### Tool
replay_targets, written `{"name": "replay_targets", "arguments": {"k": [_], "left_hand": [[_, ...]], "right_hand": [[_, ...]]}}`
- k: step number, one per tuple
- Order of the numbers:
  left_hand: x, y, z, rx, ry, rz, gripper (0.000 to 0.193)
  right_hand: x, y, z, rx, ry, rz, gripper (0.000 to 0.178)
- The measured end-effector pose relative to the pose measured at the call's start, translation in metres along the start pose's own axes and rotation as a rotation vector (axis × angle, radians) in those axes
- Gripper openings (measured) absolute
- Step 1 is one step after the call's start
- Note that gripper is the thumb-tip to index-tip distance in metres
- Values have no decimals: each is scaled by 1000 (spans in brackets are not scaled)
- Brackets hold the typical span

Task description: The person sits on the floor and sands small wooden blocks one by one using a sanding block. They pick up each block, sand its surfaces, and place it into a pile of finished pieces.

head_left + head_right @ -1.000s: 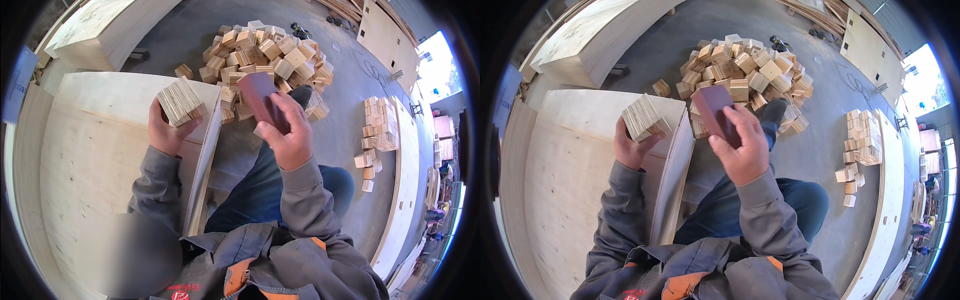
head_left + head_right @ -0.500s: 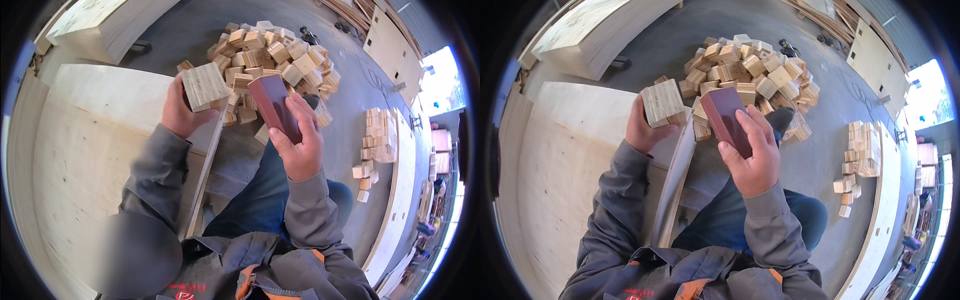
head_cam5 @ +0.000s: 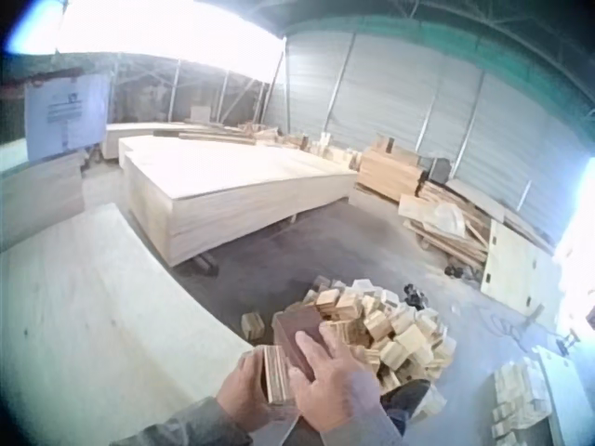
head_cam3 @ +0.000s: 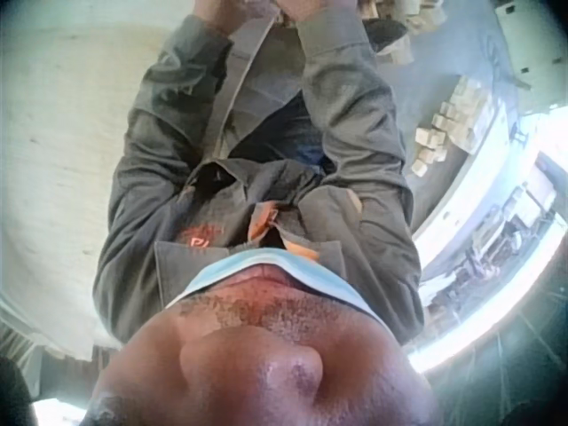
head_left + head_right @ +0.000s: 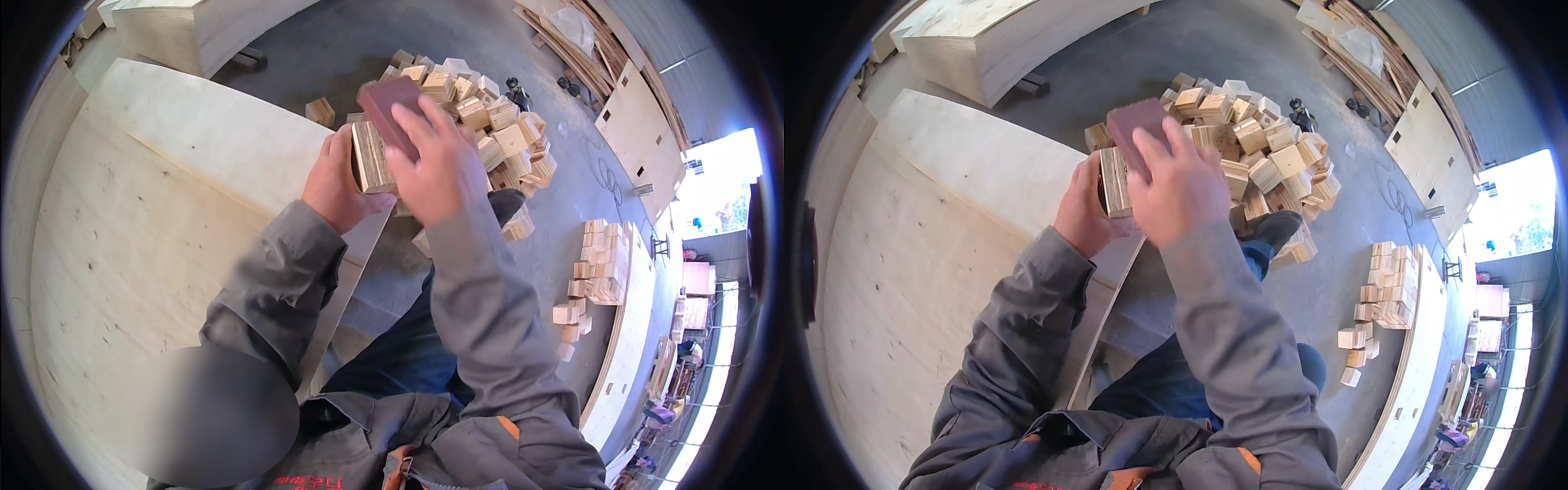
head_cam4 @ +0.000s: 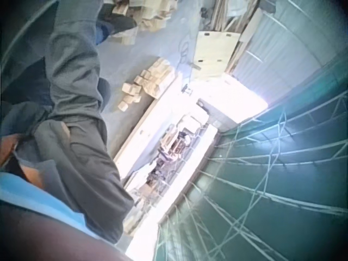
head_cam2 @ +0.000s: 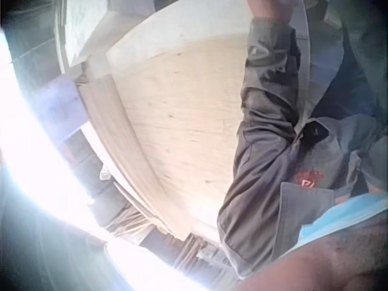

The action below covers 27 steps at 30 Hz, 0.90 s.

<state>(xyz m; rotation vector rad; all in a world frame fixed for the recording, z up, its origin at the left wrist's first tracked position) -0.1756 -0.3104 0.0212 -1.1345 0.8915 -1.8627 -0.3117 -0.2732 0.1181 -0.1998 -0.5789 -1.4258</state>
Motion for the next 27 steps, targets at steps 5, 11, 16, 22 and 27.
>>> {"name": "replay_targets", "arguments": {"k": [5, 11, 16, 22, 27], "left_hand": [[-5, 15, 1, -84, -13, 52, 114], [-6, 17, -5, -91, -52, 37, 115], [-11, 19, -1, -94, -20, 69, 112], [-2, 9, -3, -49, 1, 59, 111], [-2, 7, -1, -54, -19, -2, 109]], "right_hand": [[13, 6, -8, 15, 72, -41, 53], [-90, 31, 50, 51, 62, 26, 62], [-91, 31, 47, 91, 48, 28, 60], [23, -10, -12, 6, 31, -27, 49], [13, -4, -4, -1, -10, 42, 51]]}}
Point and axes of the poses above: each hand's wrist, its own x-axis towards the middle knuckle, its own z-axis out of the back of the hand, y = z × x, the point moved 8 cm from there along x, towards the middle knuckle
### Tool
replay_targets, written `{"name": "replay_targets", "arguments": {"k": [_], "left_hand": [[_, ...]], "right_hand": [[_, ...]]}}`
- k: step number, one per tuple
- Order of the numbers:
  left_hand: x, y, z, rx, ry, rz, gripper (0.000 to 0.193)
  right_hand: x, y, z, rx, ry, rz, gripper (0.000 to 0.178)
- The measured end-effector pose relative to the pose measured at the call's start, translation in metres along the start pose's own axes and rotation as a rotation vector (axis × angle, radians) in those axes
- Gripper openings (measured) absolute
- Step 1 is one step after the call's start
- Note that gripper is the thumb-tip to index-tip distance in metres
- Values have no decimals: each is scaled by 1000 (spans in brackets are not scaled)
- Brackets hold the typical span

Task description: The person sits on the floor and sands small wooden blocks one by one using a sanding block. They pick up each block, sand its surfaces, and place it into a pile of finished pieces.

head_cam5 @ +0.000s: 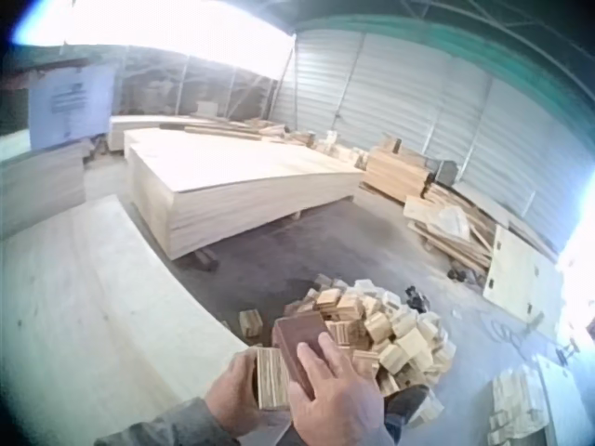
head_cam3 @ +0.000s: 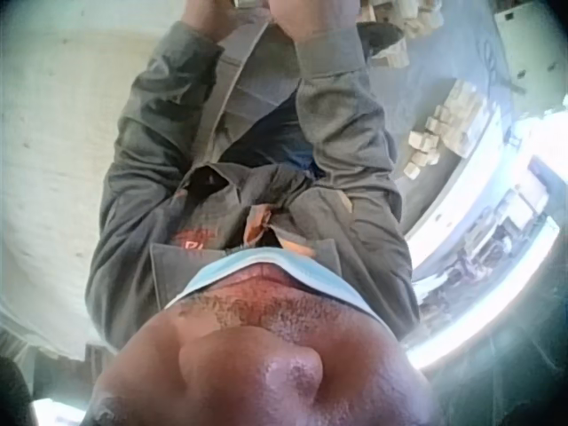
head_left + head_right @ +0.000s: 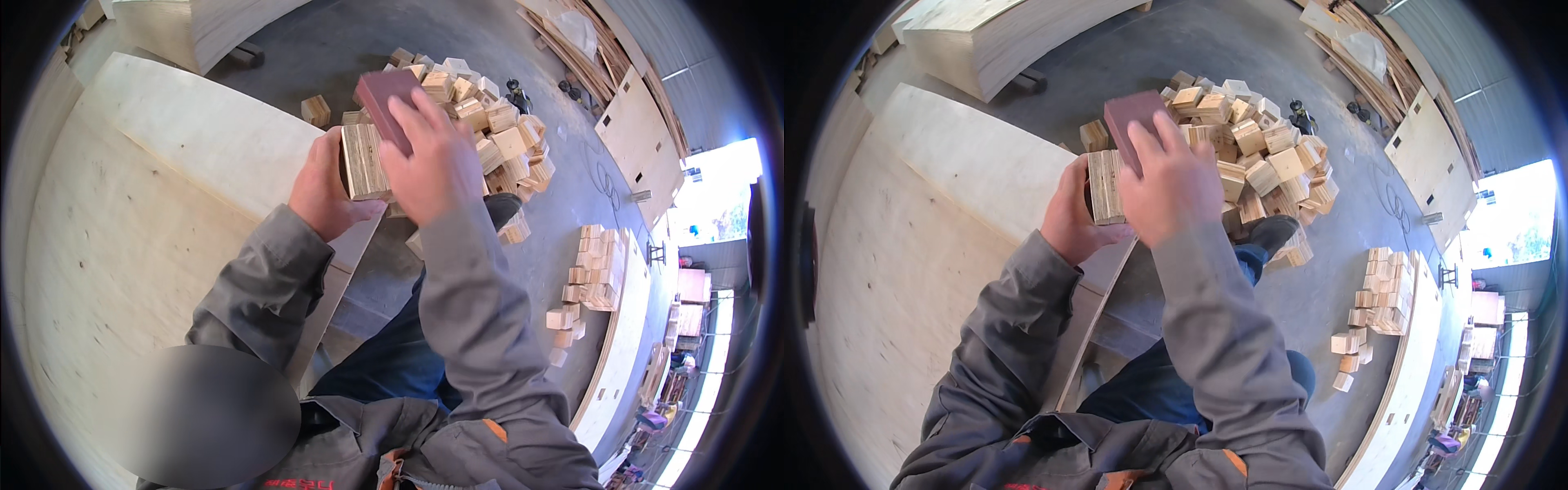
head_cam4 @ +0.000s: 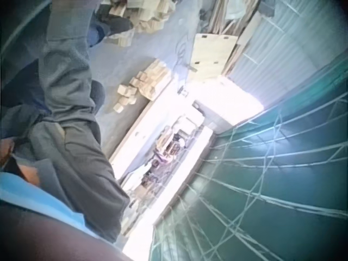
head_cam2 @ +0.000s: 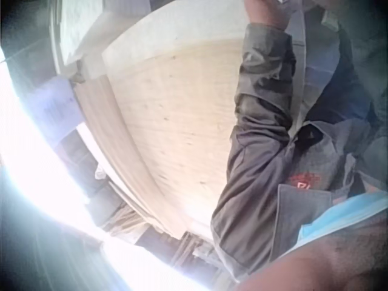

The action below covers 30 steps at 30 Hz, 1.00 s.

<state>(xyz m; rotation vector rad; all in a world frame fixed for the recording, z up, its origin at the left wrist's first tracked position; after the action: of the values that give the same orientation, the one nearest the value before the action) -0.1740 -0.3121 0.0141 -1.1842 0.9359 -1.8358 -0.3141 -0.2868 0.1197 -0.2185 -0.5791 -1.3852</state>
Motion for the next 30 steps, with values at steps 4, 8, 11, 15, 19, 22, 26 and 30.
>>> {"name": "replay_targets", "arguments": {"k": [4, 8, 11, 15, 19, 22, 26, 30], "left_hand": [[-4, -1, 2, -56, -9, 18, 109], [-10, 11, -1, -110, -14, 68, 110], [-9, 5, 2, 13, -10, 37, 111], [-1, 1, -2, -44, 16, 52, 113], [0, 3, -1, -90, 30, 56, 109], [-1, 5, -3, -165, -22, -4, 103], [-7, 3, 2, -117, -34, 29, 94], [-9, -5, 2, -16, 9, 91, 87]], "right_hand": [[-72, 31, 42, 45, 32, 12, 61], [-116, 42, 54, 92, 82, -19, 60], [-88, 33, 41, 112, 42, 12, 59], [-4, 6, 2, 32, 2, -5, 48], [14, 6, -10, -8, 60, -18, 48], [-31, 24, 17, 37, 38, 17, 50], [-97, 52, 50, 114, 78, 37, 55], [-86, 51, 46, 138, 105, 30, 59]]}}
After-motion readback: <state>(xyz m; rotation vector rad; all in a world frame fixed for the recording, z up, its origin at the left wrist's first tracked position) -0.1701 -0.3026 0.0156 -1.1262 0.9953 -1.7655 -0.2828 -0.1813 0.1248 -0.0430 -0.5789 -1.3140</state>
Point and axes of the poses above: each hand's wrist, its own x-axis towards the middle knuckle, its own z-axis out of the back of the hand, y = z × x, the point moved 8 cm from there along x, towards the middle knuckle
